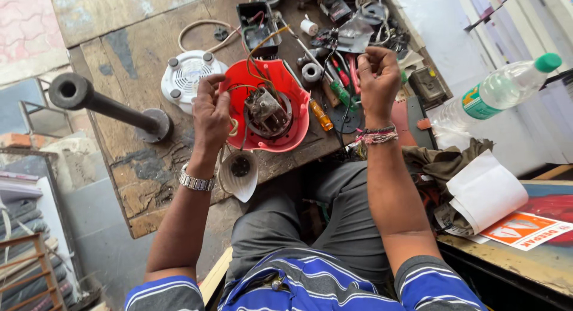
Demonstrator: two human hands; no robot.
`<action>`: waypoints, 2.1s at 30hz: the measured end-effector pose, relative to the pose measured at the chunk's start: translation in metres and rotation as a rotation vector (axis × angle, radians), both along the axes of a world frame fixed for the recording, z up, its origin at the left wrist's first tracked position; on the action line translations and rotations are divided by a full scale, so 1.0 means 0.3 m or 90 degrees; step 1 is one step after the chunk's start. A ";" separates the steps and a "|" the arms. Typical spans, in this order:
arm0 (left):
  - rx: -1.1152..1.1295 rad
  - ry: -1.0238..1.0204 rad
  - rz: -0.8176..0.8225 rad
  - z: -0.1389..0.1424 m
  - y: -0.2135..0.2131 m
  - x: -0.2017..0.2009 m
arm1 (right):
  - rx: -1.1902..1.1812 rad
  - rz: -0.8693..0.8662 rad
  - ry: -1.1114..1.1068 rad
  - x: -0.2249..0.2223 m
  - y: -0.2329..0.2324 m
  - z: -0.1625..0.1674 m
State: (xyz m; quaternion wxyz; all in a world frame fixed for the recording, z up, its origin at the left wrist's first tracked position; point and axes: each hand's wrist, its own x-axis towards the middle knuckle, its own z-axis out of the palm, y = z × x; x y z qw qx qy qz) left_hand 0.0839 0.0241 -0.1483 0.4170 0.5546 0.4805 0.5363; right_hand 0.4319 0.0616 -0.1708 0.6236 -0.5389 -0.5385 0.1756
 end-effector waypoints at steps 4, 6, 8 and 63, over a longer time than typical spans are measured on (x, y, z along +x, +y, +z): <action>-0.088 0.047 -0.034 0.002 0.050 -0.018 | -0.037 0.020 0.048 -0.003 0.015 -0.017; -0.060 0.008 -0.095 0.017 0.073 -0.035 | -0.045 0.031 0.036 -0.007 0.019 -0.021; -0.055 -0.051 -0.144 0.031 0.082 -0.049 | -0.043 0.038 0.042 -0.010 0.020 -0.021; -0.033 -0.240 -0.145 -0.037 0.056 -0.058 | -0.263 -0.161 -0.491 -0.113 -0.001 -0.021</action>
